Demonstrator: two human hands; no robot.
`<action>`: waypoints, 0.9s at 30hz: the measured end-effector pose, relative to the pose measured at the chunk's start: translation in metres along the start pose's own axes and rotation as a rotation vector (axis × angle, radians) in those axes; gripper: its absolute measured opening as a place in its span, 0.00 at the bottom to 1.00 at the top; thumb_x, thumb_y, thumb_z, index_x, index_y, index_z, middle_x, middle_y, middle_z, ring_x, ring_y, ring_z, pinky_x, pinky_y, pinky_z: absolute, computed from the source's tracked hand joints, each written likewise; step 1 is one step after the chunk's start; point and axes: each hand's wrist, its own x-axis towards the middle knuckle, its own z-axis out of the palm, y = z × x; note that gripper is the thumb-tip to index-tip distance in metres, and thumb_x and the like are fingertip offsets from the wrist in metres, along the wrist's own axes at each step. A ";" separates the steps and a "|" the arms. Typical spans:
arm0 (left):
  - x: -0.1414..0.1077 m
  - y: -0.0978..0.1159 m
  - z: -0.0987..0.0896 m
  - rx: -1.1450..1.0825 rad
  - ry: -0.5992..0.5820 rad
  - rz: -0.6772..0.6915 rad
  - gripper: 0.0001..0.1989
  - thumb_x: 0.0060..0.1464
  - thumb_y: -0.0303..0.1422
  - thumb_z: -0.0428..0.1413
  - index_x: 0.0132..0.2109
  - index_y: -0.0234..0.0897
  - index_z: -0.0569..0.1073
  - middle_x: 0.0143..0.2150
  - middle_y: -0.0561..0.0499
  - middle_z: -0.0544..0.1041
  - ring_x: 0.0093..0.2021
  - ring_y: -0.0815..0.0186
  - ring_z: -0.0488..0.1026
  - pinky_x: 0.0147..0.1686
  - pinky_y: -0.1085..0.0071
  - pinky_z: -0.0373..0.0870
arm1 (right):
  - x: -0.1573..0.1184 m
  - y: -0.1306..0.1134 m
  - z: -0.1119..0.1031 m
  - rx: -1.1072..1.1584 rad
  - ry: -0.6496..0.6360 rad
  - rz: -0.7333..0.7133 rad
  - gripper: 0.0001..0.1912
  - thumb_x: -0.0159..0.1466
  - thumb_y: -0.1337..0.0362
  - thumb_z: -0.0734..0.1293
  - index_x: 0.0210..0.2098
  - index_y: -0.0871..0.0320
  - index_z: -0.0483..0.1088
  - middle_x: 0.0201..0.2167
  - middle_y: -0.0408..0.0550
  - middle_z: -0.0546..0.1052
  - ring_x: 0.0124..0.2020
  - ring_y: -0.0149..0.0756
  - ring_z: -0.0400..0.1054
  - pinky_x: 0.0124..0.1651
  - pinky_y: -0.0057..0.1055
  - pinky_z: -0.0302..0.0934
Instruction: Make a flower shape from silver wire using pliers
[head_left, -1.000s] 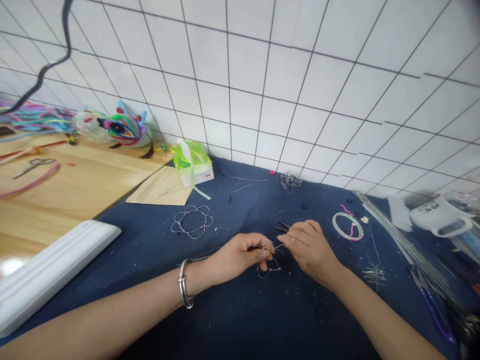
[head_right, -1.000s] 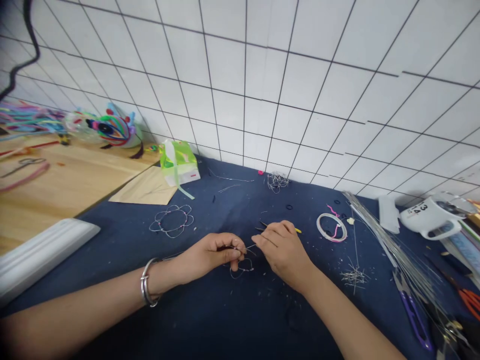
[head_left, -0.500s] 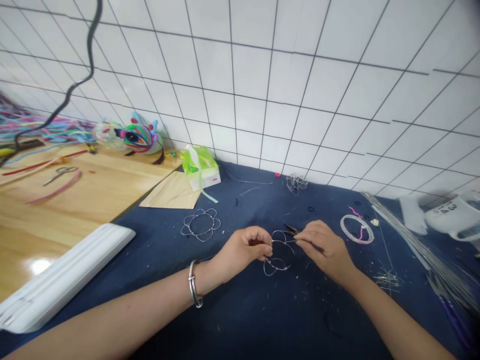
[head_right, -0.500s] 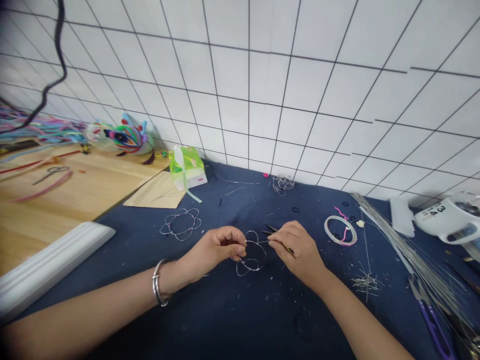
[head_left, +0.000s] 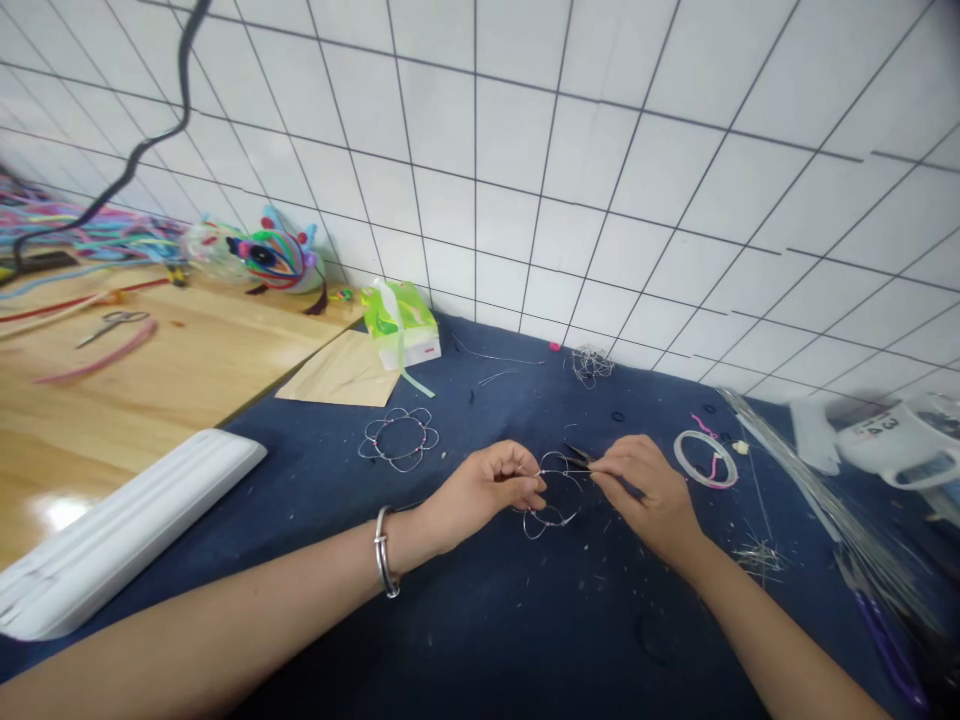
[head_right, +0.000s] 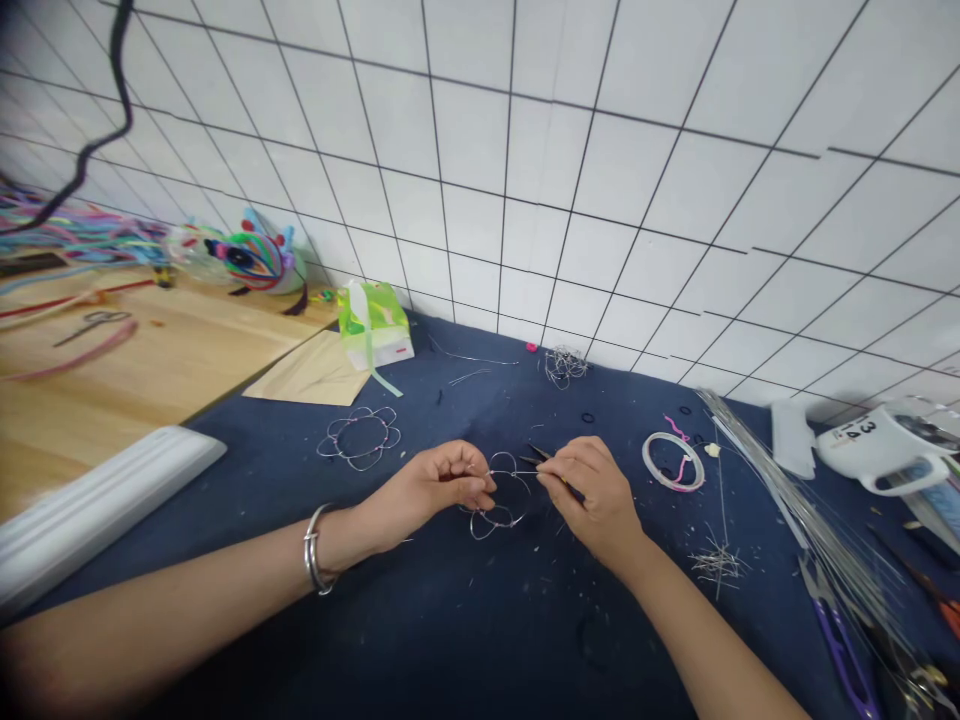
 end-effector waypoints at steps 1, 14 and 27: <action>-0.001 0.000 -0.001 -0.024 -0.012 -0.014 0.08 0.53 0.32 0.52 0.39 0.33 0.65 0.37 0.47 0.73 0.35 0.67 0.73 0.36 0.68 0.68 | 0.000 -0.001 0.000 0.001 0.008 0.017 0.05 0.59 0.67 0.63 0.33 0.55 0.71 0.29 0.46 0.71 0.35 0.35 0.64 0.41 0.37 0.61; -0.002 -0.012 -0.003 -0.116 0.017 0.053 0.10 0.54 0.34 0.52 0.41 0.33 0.66 0.39 0.46 0.74 0.36 0.66 0.74 0.38 0.68 0.69 | 0.003 -0.009 -0.008 -0.132 -0.002 0.003 0.07 0.61 0.64 0.62 0.32 0.55 0.71 0.29 0.46 0.72 0.35 0.35 0.65 0.42 0.38 0.60; -0.011 0.010 -0.006 0.088 -0.040 0.206 0.14 0.47 0.32 0.56 0.42 0.33 0.69 0.33 0.50 0.73 0.32 0.68 0.71 0.34 0.71 0.67 | 0.022 -0.047 -0.004 -0.290 -0.111 -0.203 0.08 0.62 0.66 0.60 0.37 0.56 0.72 0.30 0.48 0.71 0.37 0.35 0.62 0.40 0.36 0.59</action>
